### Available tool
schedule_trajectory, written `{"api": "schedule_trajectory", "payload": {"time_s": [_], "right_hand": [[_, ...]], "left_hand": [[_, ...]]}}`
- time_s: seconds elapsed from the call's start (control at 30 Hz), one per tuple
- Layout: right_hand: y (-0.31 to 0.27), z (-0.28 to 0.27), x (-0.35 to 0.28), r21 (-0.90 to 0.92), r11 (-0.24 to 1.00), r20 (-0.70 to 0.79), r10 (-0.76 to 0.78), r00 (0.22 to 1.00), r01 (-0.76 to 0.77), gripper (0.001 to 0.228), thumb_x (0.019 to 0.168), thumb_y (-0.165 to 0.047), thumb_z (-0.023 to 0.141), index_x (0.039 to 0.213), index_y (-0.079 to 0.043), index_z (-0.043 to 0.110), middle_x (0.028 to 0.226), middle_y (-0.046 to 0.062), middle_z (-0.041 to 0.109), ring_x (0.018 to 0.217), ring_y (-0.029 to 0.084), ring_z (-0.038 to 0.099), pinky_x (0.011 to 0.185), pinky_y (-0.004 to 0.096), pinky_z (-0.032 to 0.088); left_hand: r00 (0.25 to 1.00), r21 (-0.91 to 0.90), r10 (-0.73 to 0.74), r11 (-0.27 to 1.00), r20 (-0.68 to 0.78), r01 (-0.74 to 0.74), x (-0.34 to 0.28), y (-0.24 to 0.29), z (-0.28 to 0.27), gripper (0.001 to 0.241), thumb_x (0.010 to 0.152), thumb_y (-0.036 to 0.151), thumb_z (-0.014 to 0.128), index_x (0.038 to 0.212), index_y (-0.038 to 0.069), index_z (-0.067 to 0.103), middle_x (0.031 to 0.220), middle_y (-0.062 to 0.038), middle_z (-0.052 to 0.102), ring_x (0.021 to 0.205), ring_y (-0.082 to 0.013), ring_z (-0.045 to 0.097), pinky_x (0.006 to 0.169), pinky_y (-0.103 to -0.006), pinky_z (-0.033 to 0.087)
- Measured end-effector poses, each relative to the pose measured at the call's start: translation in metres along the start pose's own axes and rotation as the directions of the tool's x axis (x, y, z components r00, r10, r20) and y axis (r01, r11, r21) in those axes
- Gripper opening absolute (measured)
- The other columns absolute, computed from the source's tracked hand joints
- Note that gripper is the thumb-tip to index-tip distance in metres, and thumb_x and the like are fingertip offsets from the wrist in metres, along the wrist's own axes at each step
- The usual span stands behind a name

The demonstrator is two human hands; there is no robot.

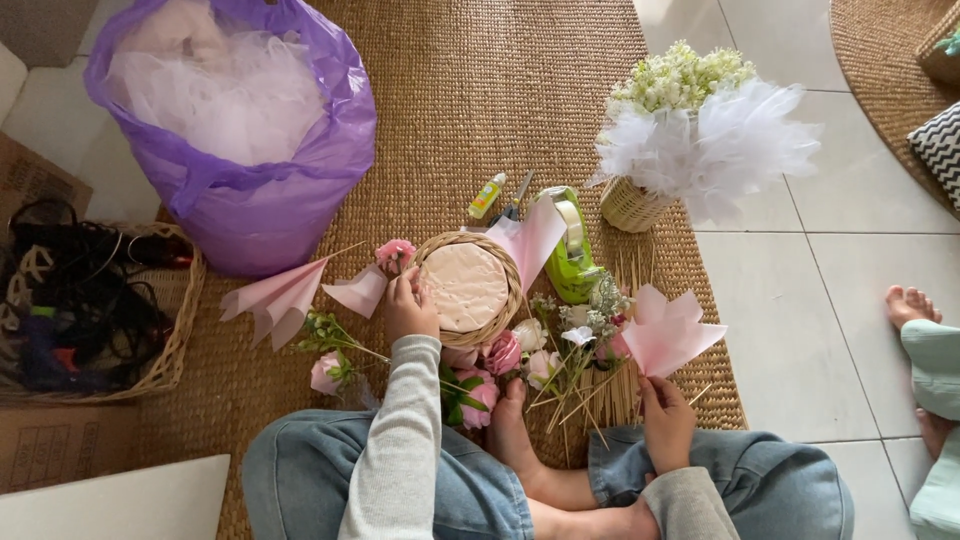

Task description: The person arranges artificial flowers and decorative paper into a small wicker basket by hand, placing floral stems and folded paper cones into the basket one at a time.

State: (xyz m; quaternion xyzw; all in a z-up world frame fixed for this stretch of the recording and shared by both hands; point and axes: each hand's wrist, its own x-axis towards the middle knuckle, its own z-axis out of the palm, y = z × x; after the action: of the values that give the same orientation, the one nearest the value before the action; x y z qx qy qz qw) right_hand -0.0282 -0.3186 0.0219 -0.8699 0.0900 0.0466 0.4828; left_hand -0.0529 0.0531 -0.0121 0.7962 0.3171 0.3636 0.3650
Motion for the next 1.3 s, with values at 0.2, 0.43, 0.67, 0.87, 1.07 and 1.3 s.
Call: {"api": "schedule_trajectory", "payload": {"time_s": [0.2, 0.43, 0.67, 0.87, 1.07, 1.3], "right_hand": [[-0.045, 0.001, -0.017, -0.361, 0.916, -0.326, -0.3, 0.897, 0.175, 0.041, 0.085, -0.031, 0.07, 0.097, 0.005, 0.056, 0.09, 0.014, 0.047, 0.083, 0.027, 0.045, 0.076, 0.039, 0.035], [-0.14, 0.135, -0.054, -0.151, 0.651, 0.075, -0.743, 0.666, 0.744, 0.037, 0.078, -0.034, 0.068, 0.104, -0.008, 0.062, 0.116, 0.009, 0.055, 0.116, 0.026, 0.045, 0.109, 0.042, 0.027], [-0.123, 0.219, -0.032, -0.553, 0.223, 0.414, -0.763, 0.497, 0.803, 0.074, 0.088, -0.065, 0.031, 0.146, -0.019, 0.023, 0.154, 0.007, 0.012, 0.143, 0.027, 0.003, 0.114, 0.045, 0.003], [-0.123, 0.207, -0.036, -0.366, 0.353, 0.565, -0.651, 0.507, 0.861, 0.072, 0.089, -0.057, 0.041, 0.146, -0.017, 0.024, 0.152, 0.013, 0.017, 0.14, 0.033, 0.008, 0.11, 0.051, 0.006], [-0.129, 0.21, -0.031, -0.393, 0.291, 0.604, -0.634, 0.483, 0.872, 0.074, 0.089, -0.059, 0.044, 0.146, -0.016, 0.023, 0.151, 0.014, 0.016, 0.138, 0.036, 0.009, 0.108, 0.053, 0.009], [-0.124, 0.217, -0.022, -0.391, 0.289, 0.554, -0.685, 0.474, 0.874, 0.077, 0.084, -0.063, 0.049, 0.14, -0.012, 0.036, 0.145, 0.021, 0.03, 0.134, 0.042, 0.023, 0.106, 0.056, 0.019]], "left_hand": [[1.0, 0.027, -0.001, 1.0, 0.021, 0.001, 0.006, 0.001, 0.003, 0.033, 0.079, 0.002, 0.062, 0.111, 0.007, 0.063, 0.106, -0.009, 0.06, 0.079, -0.0231, 0.061, 0.077, -0.0373, 0.048], [0.994, 0.063, 0.085, 0.995, -0.071, -0.08, 0.014, -0.017, 0.019, 0.019, 0.082, 0.012, 0.063, 0.1, 0.009, 0.07, 0.101, -0.005, 0.061, 0.091, -0.0257, 0.06, 0.08, -0.0382, 0.048], [0.988, 0.01, -0.14, 0.99, 0.067, 0.14, 0.03, -0.028, 0.02, 0.014, 0.075, 0.025, 0.07, 0.089, 0.02, 0.073, 0.098, 0.001, 0.059, 0.09, -0.0202, 0.061, 0.078, -0.0366, 0.048], [0.983, 0.002, -0.147, 0.989, 0.108, 0.147, 0.023, -0.023, 0.022, 0.008, 0.074, 0.02, 0.071, 0.077, 0.012, 0.071, 0.094, -0.002, 0.064, 0.089, -0.0241, 0.061, 0.08, -0.0373, 0.046], [0.994, -0.113, -0.106, 0.988, -0.017, 0.104, 0.045, -0.008, 0.019, 0.002, 0.075, 0.012, 0.068, 0.075, 0.012, 0.07, 0.087, -0.002, 0.07, 0.084, -0.0223, 0.063, 0.078, -0.0357, 0.047], [0.921, -0.748, -0.385, 0.629, -0.063, 0.212, 0.084, 0.104, -0.084, 0.014, 0.086, 0.016, 0.063, 0.092, 0.003, 0.065, 0.085, -0.01, 0.071, 0.063, -0.0107, 0.062, 0.041, -0.0201, 0.05]]}}
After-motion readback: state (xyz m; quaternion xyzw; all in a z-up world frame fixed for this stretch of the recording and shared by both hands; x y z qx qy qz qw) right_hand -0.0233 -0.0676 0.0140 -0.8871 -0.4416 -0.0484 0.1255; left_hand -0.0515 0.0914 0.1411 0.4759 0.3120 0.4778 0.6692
